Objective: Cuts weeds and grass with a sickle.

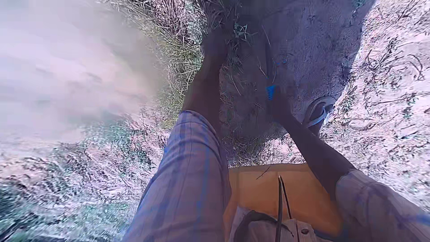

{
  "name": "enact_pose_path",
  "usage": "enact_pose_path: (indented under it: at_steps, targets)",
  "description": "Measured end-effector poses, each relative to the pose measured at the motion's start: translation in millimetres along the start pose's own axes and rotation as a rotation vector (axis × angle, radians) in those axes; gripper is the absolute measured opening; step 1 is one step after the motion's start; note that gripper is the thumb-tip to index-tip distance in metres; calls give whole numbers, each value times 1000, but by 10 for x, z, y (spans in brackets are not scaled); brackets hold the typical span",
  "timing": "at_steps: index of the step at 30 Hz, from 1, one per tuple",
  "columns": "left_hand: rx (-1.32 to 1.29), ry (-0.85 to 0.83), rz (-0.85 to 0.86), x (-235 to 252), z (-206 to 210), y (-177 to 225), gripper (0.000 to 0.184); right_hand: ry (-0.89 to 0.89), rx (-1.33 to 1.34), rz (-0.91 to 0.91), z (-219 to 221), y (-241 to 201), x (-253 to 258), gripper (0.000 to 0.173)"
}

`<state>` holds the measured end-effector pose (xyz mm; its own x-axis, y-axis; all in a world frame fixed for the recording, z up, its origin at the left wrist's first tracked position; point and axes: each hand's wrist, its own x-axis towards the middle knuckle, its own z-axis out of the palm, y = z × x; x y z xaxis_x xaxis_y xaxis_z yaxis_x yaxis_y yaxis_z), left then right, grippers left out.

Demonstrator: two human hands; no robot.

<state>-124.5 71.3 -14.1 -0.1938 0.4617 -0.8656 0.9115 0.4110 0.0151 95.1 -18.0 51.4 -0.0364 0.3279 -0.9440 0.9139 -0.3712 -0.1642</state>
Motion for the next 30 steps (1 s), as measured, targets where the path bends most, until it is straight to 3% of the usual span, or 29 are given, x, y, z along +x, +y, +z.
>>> enact_pose_path:
  at_steps: [4, 8, 11, 14, 17, 19, 21, 23, 26, 28, 30]
  targets:
    - [-122, 5, 135, -303, 238, -64, 43, -92, -80, 162, 154, 257, -815, 50]
    - [-144, -111, 13, -589, 555, -733, 44, -112, -86, 217, 158, 694, -1173, 50]
    - [-163, -134, -33, -612, 722, -769, 39, 92, -65, 69, 18, 535, -1043, 46]
    - [-193, -163, -36, -666, 854, -656, 40, 240, -7, -22, -238, 18, -478, 45]
    - [-235, -178, -46, -843, 909, -601, 44, 177, -42, 47, -35, -28, -66, 51]
    - [-268, -146, -22, -851, 893, -501, 39, 102, -75, 120, 184, 165, -292, 53]
    - [-298, -150, -4, -937, 935, -462, 40, -25, -83, 234, 425, 495, -838, 54]
    - [-319, -148, -2, -961, 919, -412, 40, 8, 74, 313, 477, 819, -1296, 50]
    - [-286, -165, -59, -949, 1014, -573, 41, 139, 445, 339, 548, 938, -1691, 42]
    - [-273, -143, -104, -980, 949, -570, 49, 223, 588, 307, 581, 904, -1693, 43]
    - [-209, -78, -91, -1125, 593, -349, 50, 246, 670, 261, 587, 782, -1577, 44]
